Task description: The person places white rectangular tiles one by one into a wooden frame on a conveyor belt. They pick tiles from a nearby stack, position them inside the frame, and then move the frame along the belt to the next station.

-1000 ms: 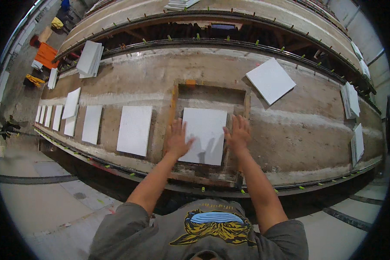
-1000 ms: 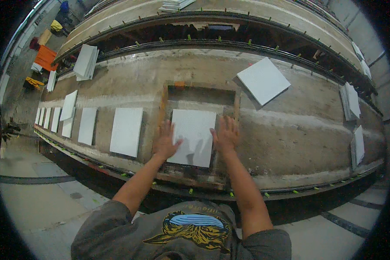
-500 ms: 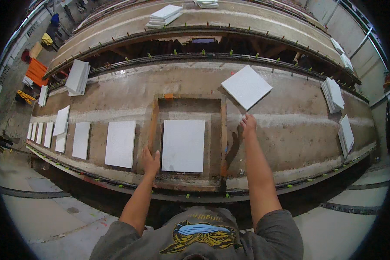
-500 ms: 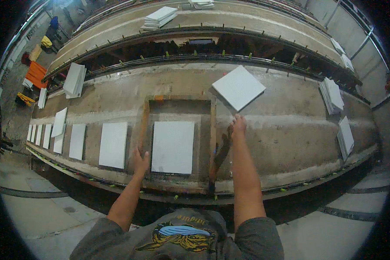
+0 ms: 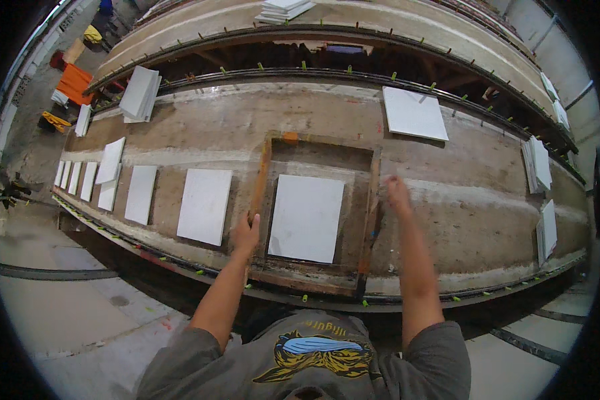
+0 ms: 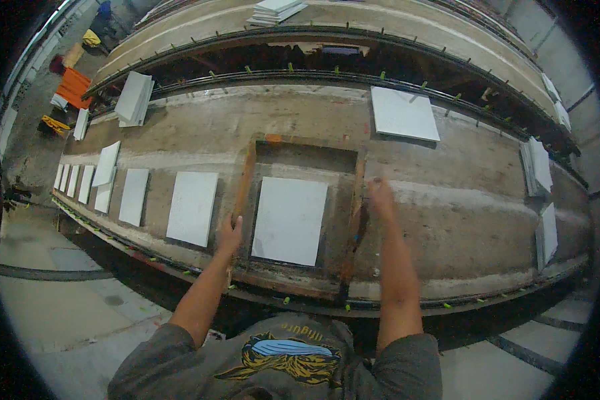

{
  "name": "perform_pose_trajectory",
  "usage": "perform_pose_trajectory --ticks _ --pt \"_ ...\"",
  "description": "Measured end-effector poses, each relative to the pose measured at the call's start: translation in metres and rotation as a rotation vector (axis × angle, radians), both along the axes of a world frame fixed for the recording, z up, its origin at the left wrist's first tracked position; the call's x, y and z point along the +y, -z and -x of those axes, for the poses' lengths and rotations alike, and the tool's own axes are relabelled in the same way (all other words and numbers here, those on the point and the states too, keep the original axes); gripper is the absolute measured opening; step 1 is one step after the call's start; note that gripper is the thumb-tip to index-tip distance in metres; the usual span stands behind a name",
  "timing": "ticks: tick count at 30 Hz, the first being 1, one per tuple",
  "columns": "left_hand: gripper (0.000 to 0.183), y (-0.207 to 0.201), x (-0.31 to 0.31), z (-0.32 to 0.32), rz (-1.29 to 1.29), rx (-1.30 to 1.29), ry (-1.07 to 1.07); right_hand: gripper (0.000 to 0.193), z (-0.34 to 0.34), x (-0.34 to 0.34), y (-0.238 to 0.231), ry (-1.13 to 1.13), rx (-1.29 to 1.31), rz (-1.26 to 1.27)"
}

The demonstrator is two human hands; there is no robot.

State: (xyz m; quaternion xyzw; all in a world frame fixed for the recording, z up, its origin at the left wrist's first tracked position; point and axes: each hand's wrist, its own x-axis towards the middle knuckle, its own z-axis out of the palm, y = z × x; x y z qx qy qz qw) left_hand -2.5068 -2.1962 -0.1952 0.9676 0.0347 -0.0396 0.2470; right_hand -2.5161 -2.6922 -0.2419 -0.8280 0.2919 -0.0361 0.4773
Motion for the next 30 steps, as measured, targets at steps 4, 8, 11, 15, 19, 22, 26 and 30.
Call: perform_pose_trajectory --ticks 4,8,11,15,19,22,26,30 --pt "0.056 0.024 0.015 -0.004 0.063 -0.069 0.022 0.078 0.079 0.113 -0.079 -0.25 0.421 0.251" --pt "0.051 0.028 0.012 -0.012 0.046 -0.111 0.083 0.076 0.099 0.139 -0.073 -0.159 0.513 0.384" --pt "0.049 0.017 0.012 -0.014 0.129 -0.048 0.094 0.073 0.097 0.142 -0.049 -0.126 0.453 0.426" --pt "0.049 -0.014 0.007 -0.014 0.114 0.058 0.057 0.071 0.101 0.14 -0.029 -0.064 0.226 0.472" --pt "0.051 -0.034 0.002 -0.019 0.226 -0.013 0.084 0.07 0.093 0.124 -0.03 -0.015 0.016 0.3" --pt "0.053 -0.04 -0.013 -0.021 0.311 -0.014 0.101 0.059 0.093 0.111 -0.071 0.032 -0.017 0.487" --pt "0.051 -0.049 -0.059 -0.018 0.403 -0.009 0.136 0.052 0.094 0.067 -0.124 0.091 0.022 0.468" --pt "0.043 -0.054 -0.125 -0.006 0.488 -0.077 0.22 0.05 0.117 0.003 -0.134 0.184 0.119 0.507"
